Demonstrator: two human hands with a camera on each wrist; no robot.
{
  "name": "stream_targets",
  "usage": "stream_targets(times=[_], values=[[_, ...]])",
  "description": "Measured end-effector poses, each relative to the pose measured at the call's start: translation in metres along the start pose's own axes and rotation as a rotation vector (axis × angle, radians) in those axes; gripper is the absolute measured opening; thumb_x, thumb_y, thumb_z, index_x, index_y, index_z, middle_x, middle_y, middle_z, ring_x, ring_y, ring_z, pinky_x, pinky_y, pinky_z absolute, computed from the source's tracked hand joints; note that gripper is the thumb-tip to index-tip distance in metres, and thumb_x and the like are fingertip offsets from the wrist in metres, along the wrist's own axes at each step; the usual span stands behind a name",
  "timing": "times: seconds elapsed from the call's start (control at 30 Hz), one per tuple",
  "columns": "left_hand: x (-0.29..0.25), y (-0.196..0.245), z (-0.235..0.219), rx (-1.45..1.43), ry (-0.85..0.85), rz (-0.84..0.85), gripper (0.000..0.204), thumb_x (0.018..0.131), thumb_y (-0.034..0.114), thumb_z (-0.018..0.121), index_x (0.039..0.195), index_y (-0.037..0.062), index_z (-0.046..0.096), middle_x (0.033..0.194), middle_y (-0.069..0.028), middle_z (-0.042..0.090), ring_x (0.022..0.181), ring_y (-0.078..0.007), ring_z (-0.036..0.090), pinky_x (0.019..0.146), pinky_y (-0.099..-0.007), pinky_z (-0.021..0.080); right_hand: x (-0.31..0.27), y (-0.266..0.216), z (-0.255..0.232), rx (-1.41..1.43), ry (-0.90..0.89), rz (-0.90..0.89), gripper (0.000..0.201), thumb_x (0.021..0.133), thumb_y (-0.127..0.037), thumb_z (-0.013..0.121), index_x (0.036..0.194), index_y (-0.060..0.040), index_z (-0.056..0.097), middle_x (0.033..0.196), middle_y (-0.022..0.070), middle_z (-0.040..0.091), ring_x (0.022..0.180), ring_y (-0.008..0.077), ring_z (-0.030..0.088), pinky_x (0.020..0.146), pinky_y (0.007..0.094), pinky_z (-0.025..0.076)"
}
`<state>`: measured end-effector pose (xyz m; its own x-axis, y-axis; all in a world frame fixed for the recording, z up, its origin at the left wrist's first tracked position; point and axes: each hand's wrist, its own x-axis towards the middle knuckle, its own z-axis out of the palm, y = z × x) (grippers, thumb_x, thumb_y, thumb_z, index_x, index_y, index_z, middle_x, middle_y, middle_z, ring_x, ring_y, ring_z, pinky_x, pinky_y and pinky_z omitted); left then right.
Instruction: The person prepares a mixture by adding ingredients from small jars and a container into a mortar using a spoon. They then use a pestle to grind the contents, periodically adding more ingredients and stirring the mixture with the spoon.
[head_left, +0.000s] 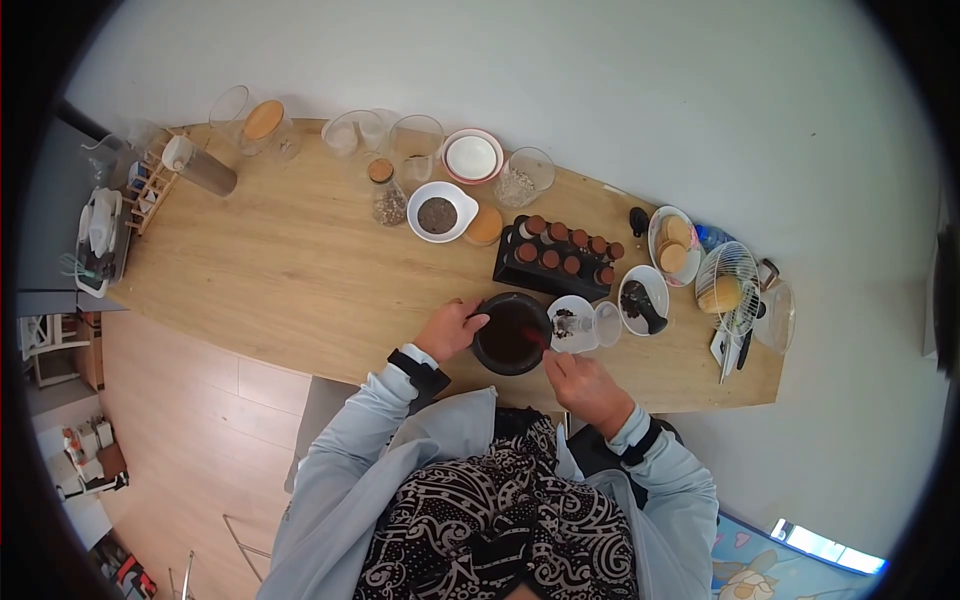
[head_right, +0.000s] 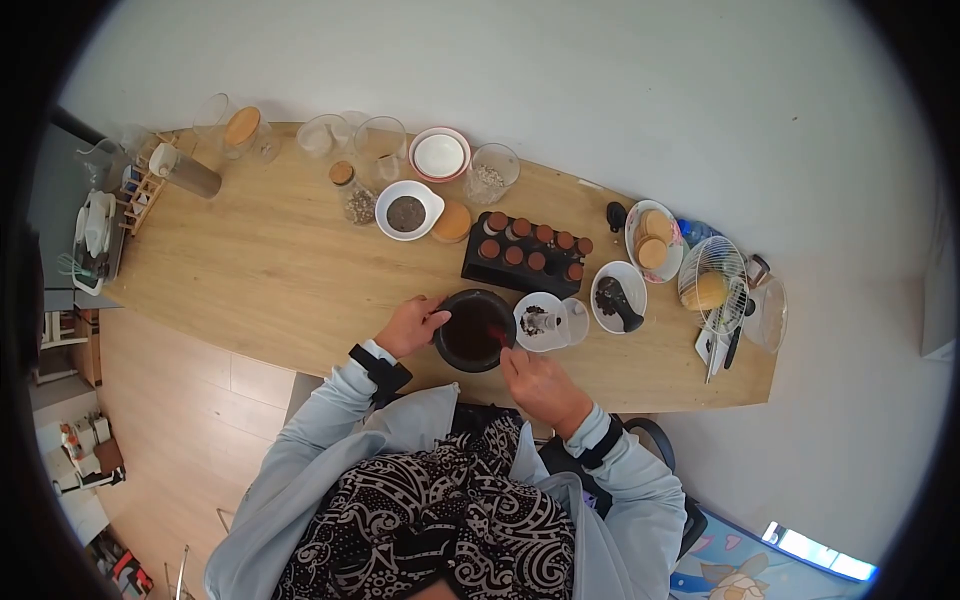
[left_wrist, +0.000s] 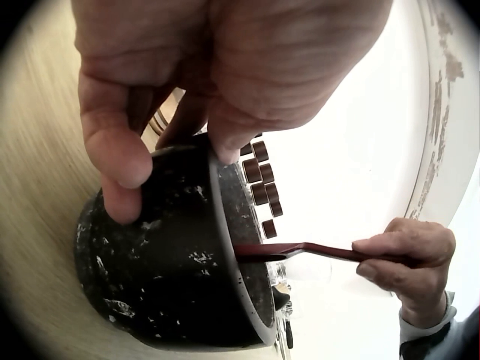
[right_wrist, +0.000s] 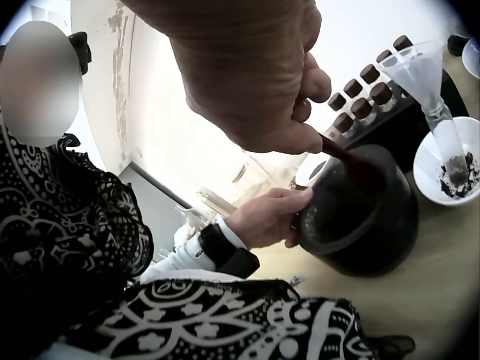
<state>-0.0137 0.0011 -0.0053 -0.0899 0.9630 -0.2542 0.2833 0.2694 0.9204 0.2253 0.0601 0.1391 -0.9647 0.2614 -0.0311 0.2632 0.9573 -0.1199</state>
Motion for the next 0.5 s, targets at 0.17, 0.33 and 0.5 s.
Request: stream_targets(times=[0.17,0.33,0.5], values=[[0.001,-0.005,0.001,-0.027,0.005,0.017,0.032,0.091,0.027,0.058,0.111,0.0028,0.061,0.088,-0.0269,0.059,0.083,-0.044,0.058,0.076,-0.0461,0.047,-0.004,-0.007,-0.007,0.16,-0.042,0.022,0.039,0.07,-0.007,0.059,0.107,0.0062,0.058,0.085,0.0099,0.056,0.072,0.0212,0.061,0.059,0.0326,0.051],[0.0,-0.003,-0.001,-0.035,0.012,0.021,0.032,0.09,0.027,0.058,0.111,0.0029,0.061,0.087,-0.0264,0.059,0.082,-0.0426,0.058,0.075,-0.0452,0.047,-0.007,-0.006,-0.011,0.129,-0.089,0.04,0.041,0.068,-0.004,0.061,0.108,0.0043,0.058,0.088,0.01,0.054,0.072,0.0231,0.059,0.062,0.0318,0.05],[-0.001,0.002,-0.002,-0.048,0.005,0.004,0.032,0.09,0.027,0.059,0.112,0.0031,0.061,0.087,-0.0264,0.059,0.08,-0.0415,0.059,0.073,-0.0444,0.047,-0.005,-0.007,-0.031,0.12,0.018,0.077,0.038,0.07,-0.004,0.061,0.109,-0.0017,0.06,0.077,0.0075,0.049,0.064,0.0227,0.057,0.056,0.0346,0.047]])
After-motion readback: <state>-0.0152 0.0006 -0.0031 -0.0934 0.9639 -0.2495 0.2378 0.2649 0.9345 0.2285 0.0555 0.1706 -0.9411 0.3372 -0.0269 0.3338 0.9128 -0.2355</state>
